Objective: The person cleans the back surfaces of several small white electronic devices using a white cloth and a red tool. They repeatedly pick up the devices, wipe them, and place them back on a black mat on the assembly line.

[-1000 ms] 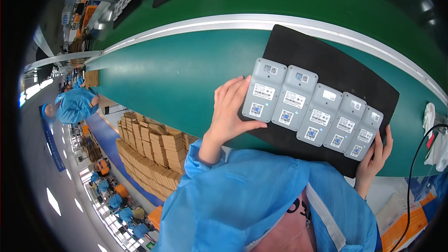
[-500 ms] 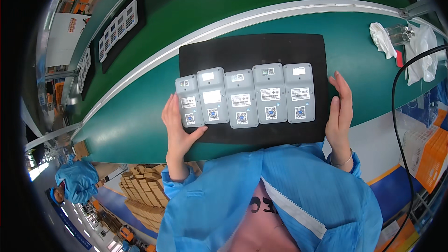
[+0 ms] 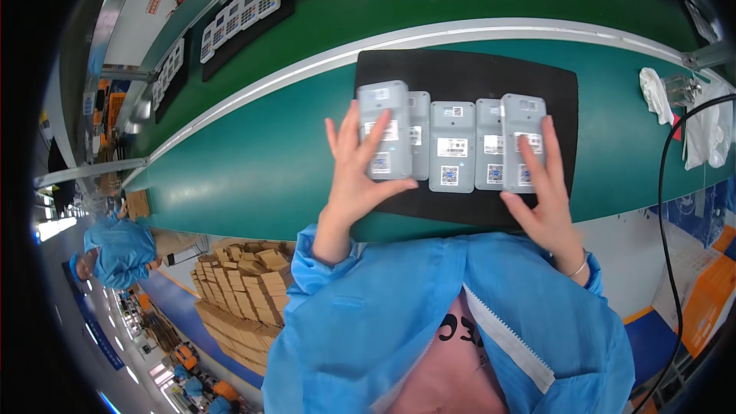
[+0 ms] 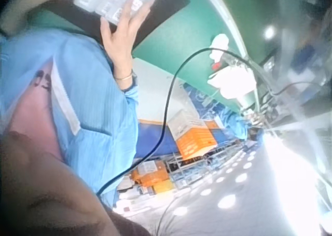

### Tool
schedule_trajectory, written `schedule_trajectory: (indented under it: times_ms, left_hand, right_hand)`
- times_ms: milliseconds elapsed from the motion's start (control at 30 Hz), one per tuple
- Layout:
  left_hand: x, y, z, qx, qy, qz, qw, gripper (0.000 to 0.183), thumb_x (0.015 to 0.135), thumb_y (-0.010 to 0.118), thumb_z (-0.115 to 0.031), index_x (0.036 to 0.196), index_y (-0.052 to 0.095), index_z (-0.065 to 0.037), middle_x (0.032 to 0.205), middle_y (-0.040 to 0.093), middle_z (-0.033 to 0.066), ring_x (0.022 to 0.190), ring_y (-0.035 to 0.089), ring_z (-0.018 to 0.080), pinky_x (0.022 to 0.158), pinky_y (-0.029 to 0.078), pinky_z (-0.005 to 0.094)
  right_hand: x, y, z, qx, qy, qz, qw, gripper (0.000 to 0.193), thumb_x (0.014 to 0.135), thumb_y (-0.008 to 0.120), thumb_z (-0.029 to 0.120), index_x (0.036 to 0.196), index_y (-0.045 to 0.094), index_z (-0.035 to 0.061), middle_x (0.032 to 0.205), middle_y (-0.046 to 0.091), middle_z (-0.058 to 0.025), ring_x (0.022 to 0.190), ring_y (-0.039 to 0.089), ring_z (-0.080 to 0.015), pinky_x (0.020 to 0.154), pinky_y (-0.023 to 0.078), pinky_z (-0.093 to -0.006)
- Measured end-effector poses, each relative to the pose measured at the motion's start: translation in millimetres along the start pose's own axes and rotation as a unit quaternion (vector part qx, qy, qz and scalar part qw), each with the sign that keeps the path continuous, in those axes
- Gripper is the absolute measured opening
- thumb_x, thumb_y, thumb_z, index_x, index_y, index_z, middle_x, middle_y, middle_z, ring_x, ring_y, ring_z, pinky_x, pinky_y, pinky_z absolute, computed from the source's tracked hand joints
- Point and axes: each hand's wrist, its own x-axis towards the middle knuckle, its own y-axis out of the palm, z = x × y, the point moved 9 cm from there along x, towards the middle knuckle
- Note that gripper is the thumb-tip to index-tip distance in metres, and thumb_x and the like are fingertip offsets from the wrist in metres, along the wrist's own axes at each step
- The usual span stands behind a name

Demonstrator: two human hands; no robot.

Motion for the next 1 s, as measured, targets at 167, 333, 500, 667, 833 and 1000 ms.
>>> schedule_trajectory:
  times_ms: [167, 333, 500, 667, 833, 1000]
  left_hand:
    - [6.9, 21.5, -10.8, -0.016, 0.006, 0.031, 0.999, 0.112, 0.062, 0.093, -0.053, 0.156, 0.047, -0.012, 0.165, 0.028, 0.0253, 0.153, 0.028, 0.0427, 0.124, 0.007, 0.0645]
    - [5.6, 23.3, -6.0, -0.109, 0.008, 0.038, 0.993, 0.13, 0.062, 0.096, -0.042, 0.164, 0.023, -0.01, 0.166, 0.022, 0.027, 0.153, 0.026, 0.0463, 0.127, 0.014, 0.059]
    - [3.8, 19.9, -9.1, -0.127, 0.046, 0.033, 0.99, 0.135, 0.063, 0.097, -0.032, 0.165, 0.012, -0.009, 0.167, 0.017, 0.0291, 0.154, 0.024, 0.0472, 0.126, 0.019, 0.0572]
    - [5.5, 20.1, -15.6, -0.077, 0.037, 0.039, 0.996, 0.123, 0.065, 0.097, -0.027, 0.164, 0.025, -0.013, 0.168, 0.018, 0.0274, 0.154, 0.026, 0.0451, 0.125, 0.026, 0.0556]
    - [3.1, 20.3, -8.7, -0.138, -0.017, 0.042, 0.989, 0.111, 0.07, 0.092, -0.019, 0.163, 0.033, -0.015, 0.166, 0.023, 0.029, 0.15, 0.035, 0.0446, 0.123, 0.031, 0.0517]
    - [-2.6, 19.9, 5.1, -0.471, -0.12, 0.036, 0.873, 0.107, 0.075, 0.085, -0.01, 0.165, 0.027, -0.007, 0.164, 0.035, 0.0197, 0.15, 0.039, 0.0288, 0.12, 0.033, 0.0401]
  right_hand:
    - [11.7, 33.3, 11.3, -0.116, -0.023, 0.016, 0.993, 0.088, 0.081, 0.085, 0.02, 0.157, 0.042, 0.008, 0.168, 0.012, -0.0308, 0.154, 0.02, -0.0515, 0.122, 0.026, -0.0569]
    - [14.7, 34.3, -3.5, -0.085, -0.011, 0.06, 0.995, 0.093, 0.075, 0.089, 0.018, 0.156, 0.044, 0.0087, 0.17, 0.011, -0.0268, 0.154, 0.024, -0.0499, 0.119, 0.036, -0.0515]
    - [13.1, 26.2, -2.5, 0.123, 0.026, 0.006, 0.992, 0.093, 0.078, 0.089, 0.016, 0.157, 0.042, 0.0053, 0.171, 0.007, -0.027, 0.156, 0.021, -0.0464, 0.12, 0.034, -0.0508]
    - [21.4, 66.7, 28.5, 0.014, -0.05, 0.003, 0.999, 0.096, 0.077, 0.09, 0.018, 0.158, 0.04, 0.0065, 0.169, 0.004, -0.0303, 0.156, 0.018, -0.0487, 0.12, 0.032, -0.0513]
    - [31.7, 68.0, 32.3, 0.093, -0.029, -0.05, 0.994, 0.097, 0.089, 0.079, 0.018, 0.165, 0.019, 0.0062, 0.17, 0.004, -0.0271, 0.158, 0.013, -0.0432, 0.124, 0.026, -0.0493]
    - [38.7, 70.0, 22.2, 0.334, 0.069, -0.052, 0.938, 0.08, 0.108, 0.048, 0.021, 0.165, -0.004, 0.0011, 0.173, 0.001, -0.0199, 0.16, 0.007, -0.0302, 0.127, 0.013, -0.0411]
